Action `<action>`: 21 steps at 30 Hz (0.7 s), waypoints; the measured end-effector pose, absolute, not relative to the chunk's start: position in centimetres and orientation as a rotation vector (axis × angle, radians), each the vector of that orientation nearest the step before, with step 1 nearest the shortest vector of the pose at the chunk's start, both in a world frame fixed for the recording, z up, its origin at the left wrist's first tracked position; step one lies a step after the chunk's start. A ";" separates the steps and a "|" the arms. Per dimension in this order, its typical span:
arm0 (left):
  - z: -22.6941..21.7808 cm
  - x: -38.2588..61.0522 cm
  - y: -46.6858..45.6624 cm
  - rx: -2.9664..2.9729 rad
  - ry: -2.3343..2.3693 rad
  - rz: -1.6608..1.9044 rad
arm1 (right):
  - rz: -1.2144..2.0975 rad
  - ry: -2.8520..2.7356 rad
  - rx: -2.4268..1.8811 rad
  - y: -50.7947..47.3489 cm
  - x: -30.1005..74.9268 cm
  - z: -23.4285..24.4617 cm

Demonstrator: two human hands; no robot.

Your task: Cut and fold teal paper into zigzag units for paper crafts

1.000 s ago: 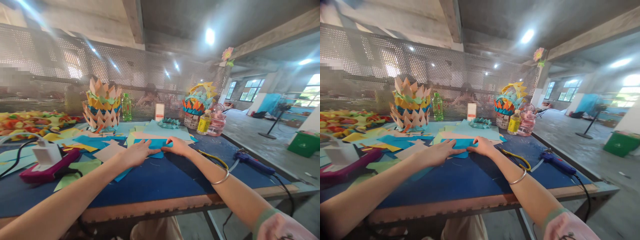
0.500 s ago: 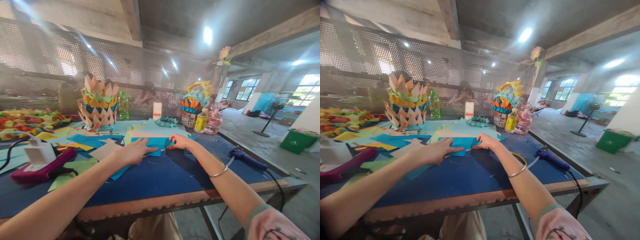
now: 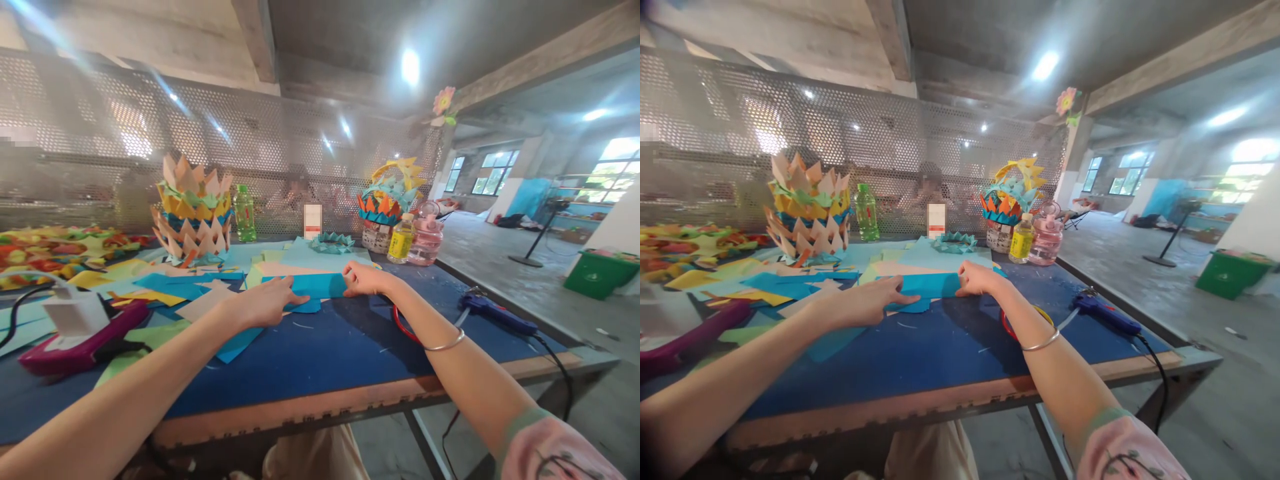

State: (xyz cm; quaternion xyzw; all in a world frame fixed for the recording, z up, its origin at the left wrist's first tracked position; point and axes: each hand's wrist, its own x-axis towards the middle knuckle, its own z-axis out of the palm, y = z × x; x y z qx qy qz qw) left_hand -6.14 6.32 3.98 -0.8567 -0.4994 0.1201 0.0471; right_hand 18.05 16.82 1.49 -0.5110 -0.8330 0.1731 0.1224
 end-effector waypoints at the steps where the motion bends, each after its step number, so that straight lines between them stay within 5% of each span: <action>1: 3.8 -6.2 6.4 -2.616 -1.514 0.360 | 0.427 -2.392 -1.430 16.6 17.5 1.3; 11: 3.7 -6.1 6.3 -2.589 -1.496 0.391 | 0.498 -2.408 -1.184 15.3 12.3 -2.5; 21: 3.1 -9.8 4.9 -2.512 -1.555 0.272 | 0.485 -2.437 -1.219 15.0 12.9 -1.5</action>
